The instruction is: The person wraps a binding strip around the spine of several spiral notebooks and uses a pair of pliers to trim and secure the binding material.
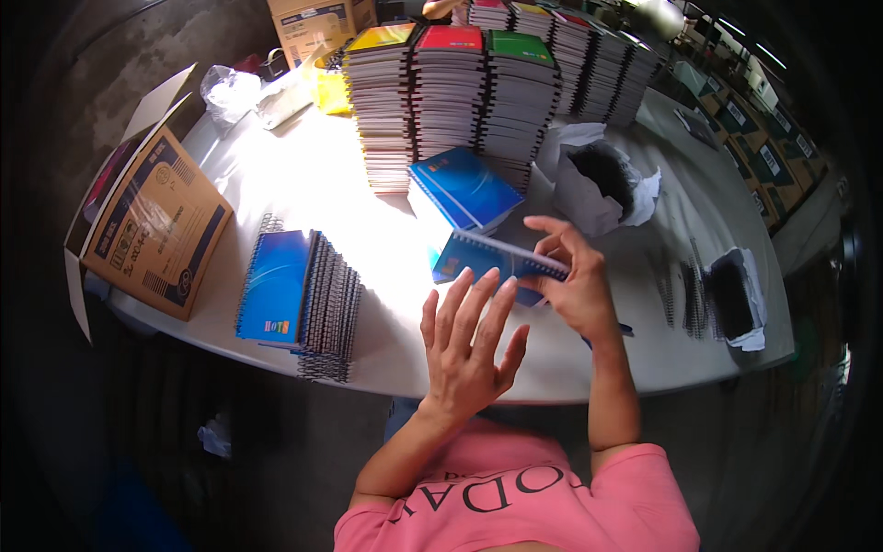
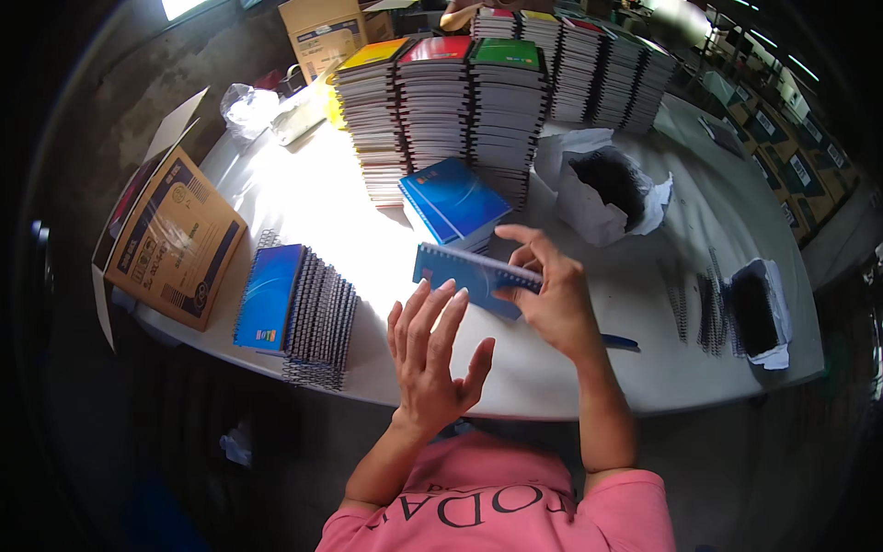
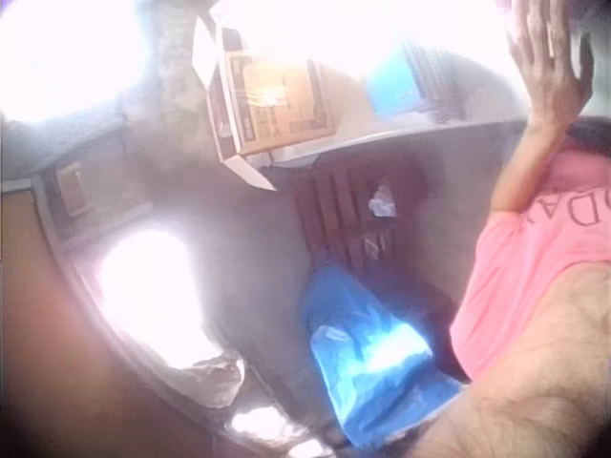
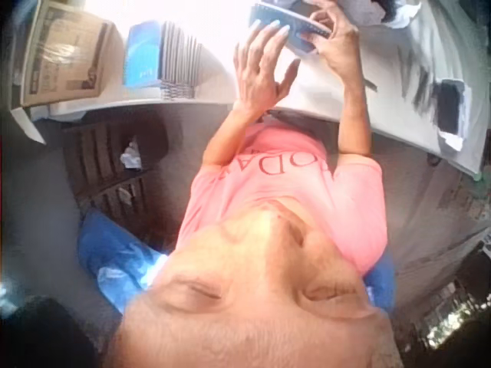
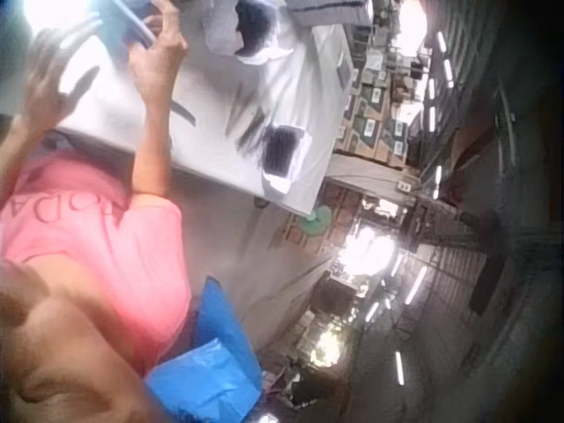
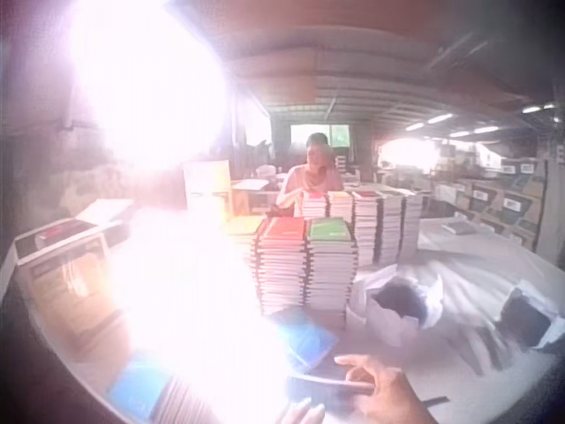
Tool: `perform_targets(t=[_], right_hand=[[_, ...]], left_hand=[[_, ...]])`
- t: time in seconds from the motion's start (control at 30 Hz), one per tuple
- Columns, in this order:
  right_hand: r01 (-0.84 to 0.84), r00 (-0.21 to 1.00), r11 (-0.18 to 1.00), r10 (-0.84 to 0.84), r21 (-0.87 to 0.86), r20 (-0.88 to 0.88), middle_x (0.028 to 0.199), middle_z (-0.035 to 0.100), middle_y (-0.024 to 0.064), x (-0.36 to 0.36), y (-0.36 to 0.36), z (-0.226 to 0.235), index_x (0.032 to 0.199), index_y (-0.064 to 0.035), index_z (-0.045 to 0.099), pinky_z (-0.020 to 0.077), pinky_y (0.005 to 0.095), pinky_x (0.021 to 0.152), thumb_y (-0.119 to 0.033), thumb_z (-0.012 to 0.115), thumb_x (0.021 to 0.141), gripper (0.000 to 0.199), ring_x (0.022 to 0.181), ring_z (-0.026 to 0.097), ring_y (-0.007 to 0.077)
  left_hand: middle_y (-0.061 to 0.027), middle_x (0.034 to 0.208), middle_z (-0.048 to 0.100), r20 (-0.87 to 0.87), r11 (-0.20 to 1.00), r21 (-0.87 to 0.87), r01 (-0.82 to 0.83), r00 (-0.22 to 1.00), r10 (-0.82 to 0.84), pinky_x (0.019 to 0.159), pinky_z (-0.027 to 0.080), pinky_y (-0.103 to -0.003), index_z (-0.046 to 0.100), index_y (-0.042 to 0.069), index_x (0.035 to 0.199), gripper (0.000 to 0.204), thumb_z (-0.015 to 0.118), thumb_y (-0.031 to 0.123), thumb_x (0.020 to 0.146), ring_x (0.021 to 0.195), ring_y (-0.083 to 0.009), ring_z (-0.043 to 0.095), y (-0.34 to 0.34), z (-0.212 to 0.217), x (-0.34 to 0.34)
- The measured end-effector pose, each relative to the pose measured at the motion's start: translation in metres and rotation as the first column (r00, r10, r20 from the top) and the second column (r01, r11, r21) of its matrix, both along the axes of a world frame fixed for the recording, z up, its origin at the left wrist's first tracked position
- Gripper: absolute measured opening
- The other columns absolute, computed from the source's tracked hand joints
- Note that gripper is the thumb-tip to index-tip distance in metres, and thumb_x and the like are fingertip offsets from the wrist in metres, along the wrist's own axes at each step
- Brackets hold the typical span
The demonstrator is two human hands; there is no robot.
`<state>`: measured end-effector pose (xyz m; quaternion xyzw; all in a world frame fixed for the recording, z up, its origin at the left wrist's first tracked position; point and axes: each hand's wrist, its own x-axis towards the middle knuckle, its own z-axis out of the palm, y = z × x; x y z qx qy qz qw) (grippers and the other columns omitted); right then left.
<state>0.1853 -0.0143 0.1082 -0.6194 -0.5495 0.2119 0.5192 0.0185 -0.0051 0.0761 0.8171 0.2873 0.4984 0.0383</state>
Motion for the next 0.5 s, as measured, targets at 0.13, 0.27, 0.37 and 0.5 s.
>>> perform_targets(t=[0.13, 0.27, 0.37, 0.5], right_hand=[[0.034, 0.971, 0.999, -0.038, 0.020, 0.235, 0.090, 0.061, 0.0100, 0.011, -0.044, -0.089, 0.117, -0.0096, 0.055, 0.0496, 0.0351, 0.071, 0.003, 0.073, 0.067, 0.055, 0.082, 0.062, 0.0248], [-0.117, 0.976, 0.976, 0.147, -0.186, 0.158, 0.111, 0.057, 0.0161, 0.061, -0.065, -0.065, 0.127, -0.0098, 0.049, 0.0477, 0.0393, 0.079, -0.005, 0.076, 0.068, 0.066, 0.103, 0.058, 0.0323], [0.549, 0.789, 0.831, -0.482, -0.086, 0.382, 0.126, 0.051, 0.0184, 0.154, -0.078, -0.069, 0.137, -0.0134, 0.041, 0.0453, 0.0402, 0.086, -0.014, 0.074, 0.074, 0.070, 0.117, 0.050, 0.0359], [0.766, 0.514, 0.635, -0.507, -0.103, 0.693, 0.125, 0.049, 0.0217, 0.240, -0.081, -0.140, 0.137, -0.0150, 0.042, 0.0422, 0.0430, 0.091, -0.012, 0.063, 0.083, 0.058, 0.116, 0.049, 0.0370]], left_hand=[[-0.0028, 0.135, 0.047, -0.351, 0.983, -0.170, -0.075, 0.936, 0.011, 0.106, -0.001, -0.059, 0.044, 0.019, 0.138, 0.061, 0.065, 0.034, 0.082, 0.135, -0.0283, 0.029, -0.007, -0.050, 0.040], [-0.0076, 0.110, 0.052, -0.346, 0.992, -0.100, -0.070, 0.938, 0.031, 0.089, 0.029, -0.057, 0.056, 0.014, 0.119, 0.059, 0.071, 0.049, 0.073, 0.120, -0.0308, 0.040, 0.005, -0.078, 0.040], [-0.0068, 0.106, 0.053, -0.268, 0.978, -0.209, -0.009, 0.962, -0.048, 0.089, 0.025, -0.066, 0.061, 0.012, 0.104, 0.057, 0.069, 0.058, 0.070, 0.122, -0.0292, 0.038, 0.004, -0.069, 0.047], [-0.0075, 0.103, 0.052, -0.230, 0.978, -0.187, -0.089, 0.972, 0.044, 0.088, 0.025, -0.063, 0.059, 0.012, 0.092, 0.057, 0.075, 0.058, 0.061, 0.118, -0.0291, 0.040, 0.005, -0.076, 0.063]])
